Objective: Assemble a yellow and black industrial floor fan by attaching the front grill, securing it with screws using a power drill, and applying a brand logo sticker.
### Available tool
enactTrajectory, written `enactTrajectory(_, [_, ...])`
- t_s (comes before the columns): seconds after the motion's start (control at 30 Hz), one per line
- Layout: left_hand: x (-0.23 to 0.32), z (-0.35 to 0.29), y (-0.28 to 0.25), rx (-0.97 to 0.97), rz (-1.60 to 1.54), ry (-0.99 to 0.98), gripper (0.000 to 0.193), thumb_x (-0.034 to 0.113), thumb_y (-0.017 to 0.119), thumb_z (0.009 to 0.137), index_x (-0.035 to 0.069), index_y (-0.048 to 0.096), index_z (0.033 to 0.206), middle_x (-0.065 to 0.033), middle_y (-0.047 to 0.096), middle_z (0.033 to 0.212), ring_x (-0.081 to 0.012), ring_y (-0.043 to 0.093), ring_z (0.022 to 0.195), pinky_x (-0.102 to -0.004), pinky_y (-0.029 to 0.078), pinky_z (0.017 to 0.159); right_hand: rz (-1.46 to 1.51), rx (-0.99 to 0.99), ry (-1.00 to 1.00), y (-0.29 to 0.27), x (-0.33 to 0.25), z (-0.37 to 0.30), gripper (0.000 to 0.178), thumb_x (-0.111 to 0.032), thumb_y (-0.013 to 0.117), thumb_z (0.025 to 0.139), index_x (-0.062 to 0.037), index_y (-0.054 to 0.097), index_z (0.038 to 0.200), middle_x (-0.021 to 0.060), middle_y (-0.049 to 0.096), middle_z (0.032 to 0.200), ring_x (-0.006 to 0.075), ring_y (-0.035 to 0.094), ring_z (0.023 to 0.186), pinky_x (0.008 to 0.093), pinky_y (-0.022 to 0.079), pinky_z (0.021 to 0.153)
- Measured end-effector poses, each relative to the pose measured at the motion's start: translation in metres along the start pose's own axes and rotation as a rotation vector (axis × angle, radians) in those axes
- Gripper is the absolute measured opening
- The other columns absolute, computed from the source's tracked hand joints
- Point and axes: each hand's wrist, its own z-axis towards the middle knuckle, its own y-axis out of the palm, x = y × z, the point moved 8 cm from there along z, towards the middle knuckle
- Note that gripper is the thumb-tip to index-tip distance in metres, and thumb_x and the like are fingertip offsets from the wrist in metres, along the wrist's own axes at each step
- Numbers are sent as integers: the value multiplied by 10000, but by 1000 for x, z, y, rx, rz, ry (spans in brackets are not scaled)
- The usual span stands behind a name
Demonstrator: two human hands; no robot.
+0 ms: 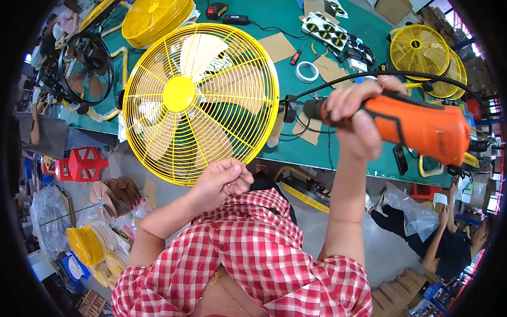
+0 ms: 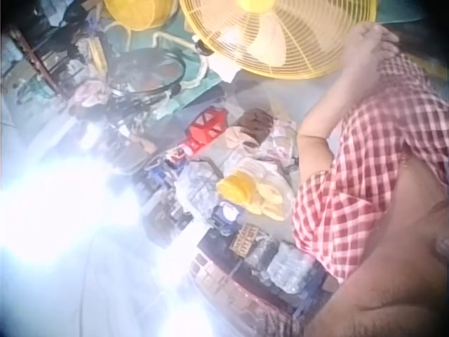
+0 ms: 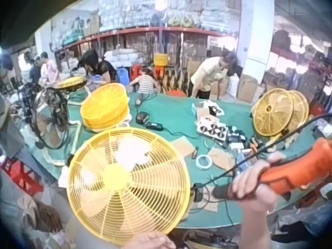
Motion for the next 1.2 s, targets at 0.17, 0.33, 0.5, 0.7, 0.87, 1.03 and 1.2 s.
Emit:
enactTrajectory(0.17, [18,15,7,11,-224,-24,232,146,459,923,-27,550,1047,-52,584,809,-85,541,626,-172,446,553,-1,145,-14,-30,-8,13,540,-109,511,749,-39,291,1237,101,487,729,200,509,587,363,440,586])
enactTrajectory(0.33, [46,24,31,81,-47,47,234,112,469,910,-34,523,1084,-82,582,891,-164,622,783,-225,528,751,197,193,81,-18,-1,10,530,-164,543,743,-69,341,1223,83,481,690,181,503,554,343,436,572])
enactTrajectory(0.5, [55,34,29,93,-67,99,167,151,504,900,-2,551,949,-70,598,838,-147,610,733,-215,526,692,396,148,123,1,4,11,562,-172,573,737,-93,340,1242,72,494,693,177,507,531,337,451,572])
enactTrajectory(0.7, [51,47,28,155,-85,119,175,183,593,844,35,575,935,-31,581,814,-95,544,695,-194,462,612,477,88,183,4,12,12,583,-138,579,733,-114,327,1258,71,508,705,183,535,573,335,463,608])
enactTrajectory(0.87, [53,46,36,99,-106,155,191,178,614,826,24,585,937,-44,573,799,-109,517,709,-213,414,647,482,103,198,6,9,18,579,-130,574,731,-108,325,1253,74,508,705,187,539,576,337,462,606])
enactTrajectory(1.03, [60,44,43,170,21,182,146,141,607,834,2,589,873,-47,566,756,-101,491,651,-198,402,594,488,66,201,4,8,23,563,-121,569,727,-106,326,1235,80,512,706,191,543,575,338,462,603])
enactTrajectory(1.2, [72,52,50,159,223,136,119,109,614,823,-7,595,845,-47,564,751,-94,481,642,-194,384,587,473,19,190,3,2,21,557,-93,567,728,-111,327,1230,80,518,710,194,542,571,335,459,604])
